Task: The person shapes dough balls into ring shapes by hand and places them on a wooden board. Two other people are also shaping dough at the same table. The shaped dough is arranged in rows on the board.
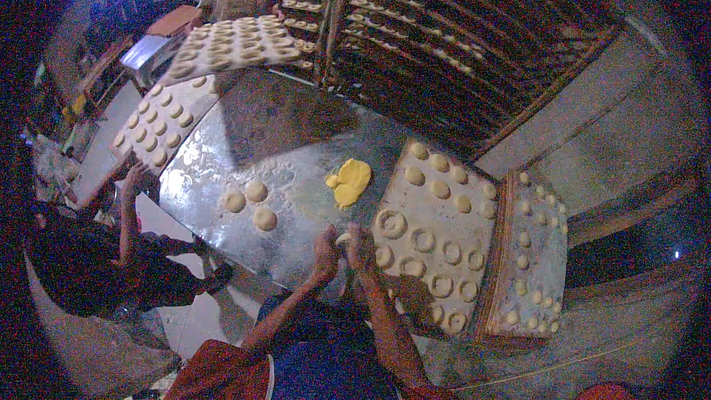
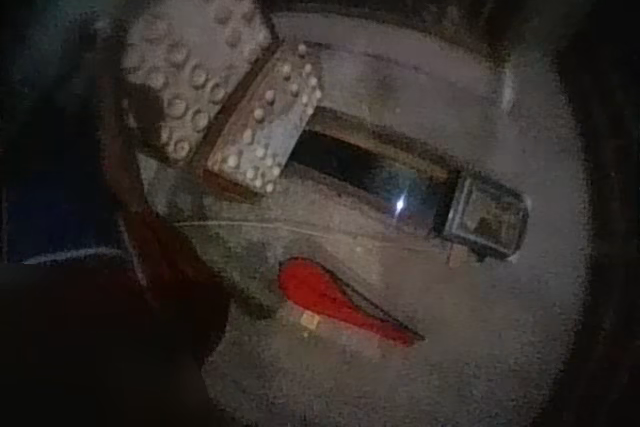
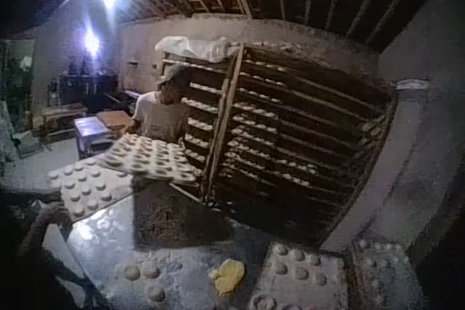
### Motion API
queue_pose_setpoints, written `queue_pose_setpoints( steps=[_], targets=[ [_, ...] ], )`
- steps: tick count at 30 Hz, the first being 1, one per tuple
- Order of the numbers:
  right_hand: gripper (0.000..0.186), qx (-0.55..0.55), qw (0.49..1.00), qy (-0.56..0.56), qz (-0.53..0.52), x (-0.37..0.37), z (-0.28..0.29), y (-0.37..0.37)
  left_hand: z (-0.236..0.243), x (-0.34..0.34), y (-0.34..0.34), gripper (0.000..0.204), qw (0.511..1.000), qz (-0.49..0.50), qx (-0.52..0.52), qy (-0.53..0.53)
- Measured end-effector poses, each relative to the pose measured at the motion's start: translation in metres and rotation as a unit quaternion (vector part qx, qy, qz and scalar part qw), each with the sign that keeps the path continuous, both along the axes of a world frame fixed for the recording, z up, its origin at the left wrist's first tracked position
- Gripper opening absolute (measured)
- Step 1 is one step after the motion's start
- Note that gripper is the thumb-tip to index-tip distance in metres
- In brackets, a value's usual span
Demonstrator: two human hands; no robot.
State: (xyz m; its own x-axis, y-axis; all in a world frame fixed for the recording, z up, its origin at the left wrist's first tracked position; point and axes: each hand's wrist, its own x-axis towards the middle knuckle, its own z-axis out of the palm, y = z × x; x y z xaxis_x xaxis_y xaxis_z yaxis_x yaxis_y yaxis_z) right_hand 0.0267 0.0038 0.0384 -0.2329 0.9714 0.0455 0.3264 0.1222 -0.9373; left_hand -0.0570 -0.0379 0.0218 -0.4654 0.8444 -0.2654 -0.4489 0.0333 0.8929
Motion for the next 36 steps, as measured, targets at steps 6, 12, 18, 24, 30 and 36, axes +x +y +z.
queue_pose_setpoints(
  steps=[6, 12, 18, 24, 30, 36],
  targets=[
    [0.029, -0.019, 0.979, -0.178, 0.099, 0.044, -0.040, 0.011, -0.008, 0.025, 0.008, 0.032, 0.893, -0.008, 0.056, 0.447],
    [0.023, 0.079, 0.992, -0.080, 0.055, 0.083, -0.093, 0.021, -0.007, 0.046, 0.022, 0.029, 0.932, -0.065, 0.029, 0.356],
    [0.043, 0.243, 0.966, -0.080, 0.050, 0.108, -0.102, 0.042, -0.034, 0.070, 0.044, 0.031, 0.995, -0.013, 0.031, 0.097],
    [0.053, -0.016, 0.996, -0.050, 0.073, 0.127, -0.072, 0.057, -0.057, 0.089, 0.064, 0.031, 0.891, -0.042, 0.131, 0.433],
    [0.049, 0.015, 0.984, -0.129, 0.120, 0.146, -0.029, 0.073, -0.040, 0.105, 0.079, 0.030, 0.865, -0.061, 0.099, 0.488],
    [0.056, -0.006, 0.995, -0.010, 0.101, 0.148, -0.011, 0.109, -0.028, 0.114, 0.110, 0.032, 0.993, -0.057, 0.075, 0.071]
  ],
)
